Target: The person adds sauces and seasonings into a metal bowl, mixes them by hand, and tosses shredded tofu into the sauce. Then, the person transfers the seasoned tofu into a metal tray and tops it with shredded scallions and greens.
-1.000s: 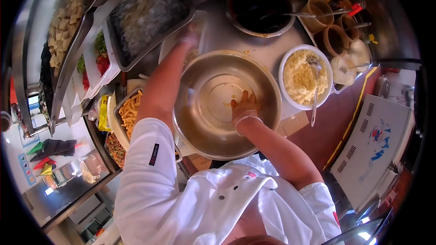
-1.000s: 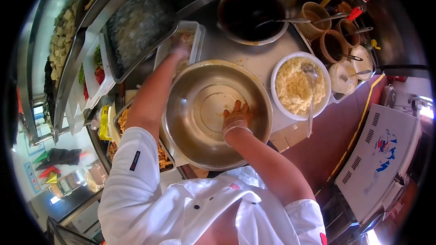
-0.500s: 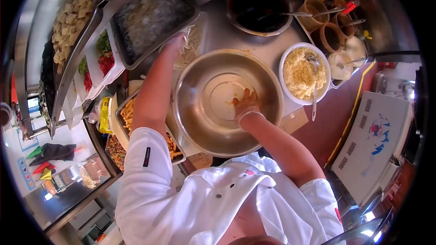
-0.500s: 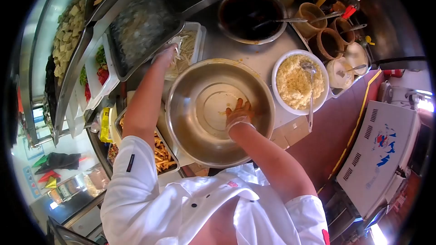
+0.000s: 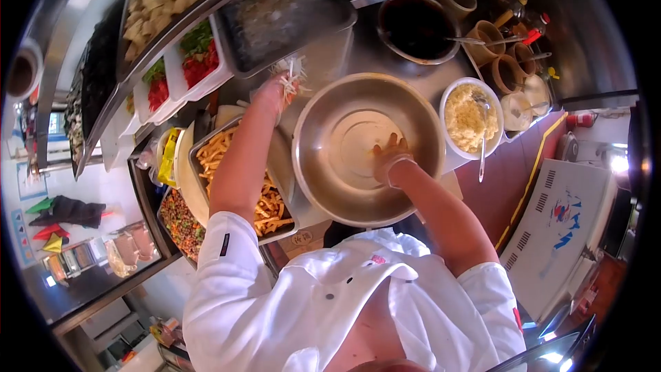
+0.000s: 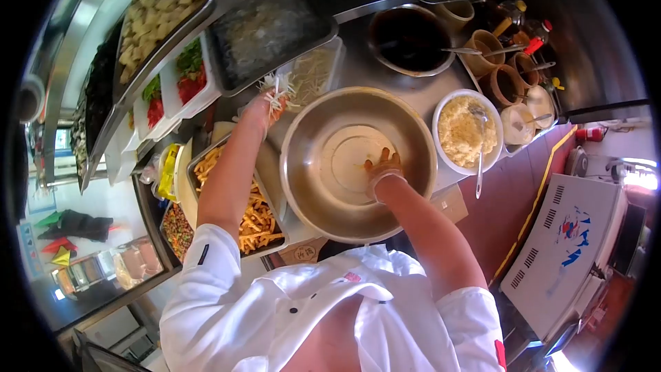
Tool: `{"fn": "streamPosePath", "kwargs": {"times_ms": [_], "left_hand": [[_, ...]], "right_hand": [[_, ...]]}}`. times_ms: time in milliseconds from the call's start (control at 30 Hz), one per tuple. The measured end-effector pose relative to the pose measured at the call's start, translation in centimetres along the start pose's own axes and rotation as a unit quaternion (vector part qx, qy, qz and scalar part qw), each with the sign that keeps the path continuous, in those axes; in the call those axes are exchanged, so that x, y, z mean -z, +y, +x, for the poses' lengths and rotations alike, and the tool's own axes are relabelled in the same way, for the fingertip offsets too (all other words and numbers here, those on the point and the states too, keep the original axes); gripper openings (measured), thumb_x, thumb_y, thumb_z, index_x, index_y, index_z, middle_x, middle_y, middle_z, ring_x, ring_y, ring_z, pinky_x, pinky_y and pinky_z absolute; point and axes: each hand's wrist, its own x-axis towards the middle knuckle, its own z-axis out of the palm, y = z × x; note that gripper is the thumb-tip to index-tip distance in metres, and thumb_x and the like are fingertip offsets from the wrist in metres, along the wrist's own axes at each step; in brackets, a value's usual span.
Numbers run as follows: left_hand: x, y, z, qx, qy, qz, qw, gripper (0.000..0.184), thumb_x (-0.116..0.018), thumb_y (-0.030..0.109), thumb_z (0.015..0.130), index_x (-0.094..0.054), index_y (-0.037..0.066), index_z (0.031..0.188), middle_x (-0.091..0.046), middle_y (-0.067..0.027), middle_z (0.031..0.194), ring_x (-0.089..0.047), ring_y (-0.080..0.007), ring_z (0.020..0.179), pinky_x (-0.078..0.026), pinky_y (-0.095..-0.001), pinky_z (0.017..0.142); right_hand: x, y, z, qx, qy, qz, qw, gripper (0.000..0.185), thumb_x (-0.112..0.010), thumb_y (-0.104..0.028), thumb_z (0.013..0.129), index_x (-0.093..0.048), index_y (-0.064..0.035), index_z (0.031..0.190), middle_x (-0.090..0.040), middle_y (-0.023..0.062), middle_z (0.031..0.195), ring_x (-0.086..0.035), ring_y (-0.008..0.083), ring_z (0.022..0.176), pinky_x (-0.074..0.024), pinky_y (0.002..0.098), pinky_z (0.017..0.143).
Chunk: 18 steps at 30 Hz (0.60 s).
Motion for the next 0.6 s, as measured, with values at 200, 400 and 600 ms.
{"fn": "streamPosePath", "kwargs": {"times_ms": [200,400,600], "left_hand": [[5.1,-1.6,-15.2,-0.031,-0.022,-0.132,0.991,0.018,-0.055,0.014,0.105,-0.064,-0.001,0.111,-0.071,-0.0178,0.091,-0.069,-0.0182,0.068,-0.062,-0.0251,0.058],[11.5,-1.4,-30.9,-0.100,0.195,0.130,0.967,0.036,-0.078,0.028,0.091,-0.070,-0.002,0.108,-0.072,-0.0092,0.088,-0.071,-0.0191,0.080,-0.057,-0.0349,0.075],[15.8,-3.5,-34.9,-0.054,0.328,0.258,0.907,0.079,-0.077,0.046,0.090,-0.054,-0.008,0.142,-0.061,-0.0244,0.138,-0.057,-0.0310,0.126,-0.044,-0.0465,0.104]], "right_hand": [[1.4,-1.1,-0.3,0.000,-0.070,-0.001,0.998,0.080,-0.046,-0.034,0.092,-0.026,-0.0012,0.163,-0.028,0.0428,0.159,-0.015,0.0542,0.156,-0.0150,0.0577,0.126],[-3.1,0.6,4.6,0.071,-0.112,-0.139,0.981,0.088,-0.048,-0.045,0.093,-0.021,0.0006,0.164,-0.018,0.0487,0.158,-0.023,0.0633,0.149,-0.0255,0.0617,0.122],[-2.0,0.1,2.6,0.015,-0.061,-0.002,0.998,0.089,-0.057,-0.048,0.091,-0.024,-0.0035,0.160,-0.040,0.0413,0.143,-0.050,0.0577,0.130,-0.0366,0.0498,0.118]]}}
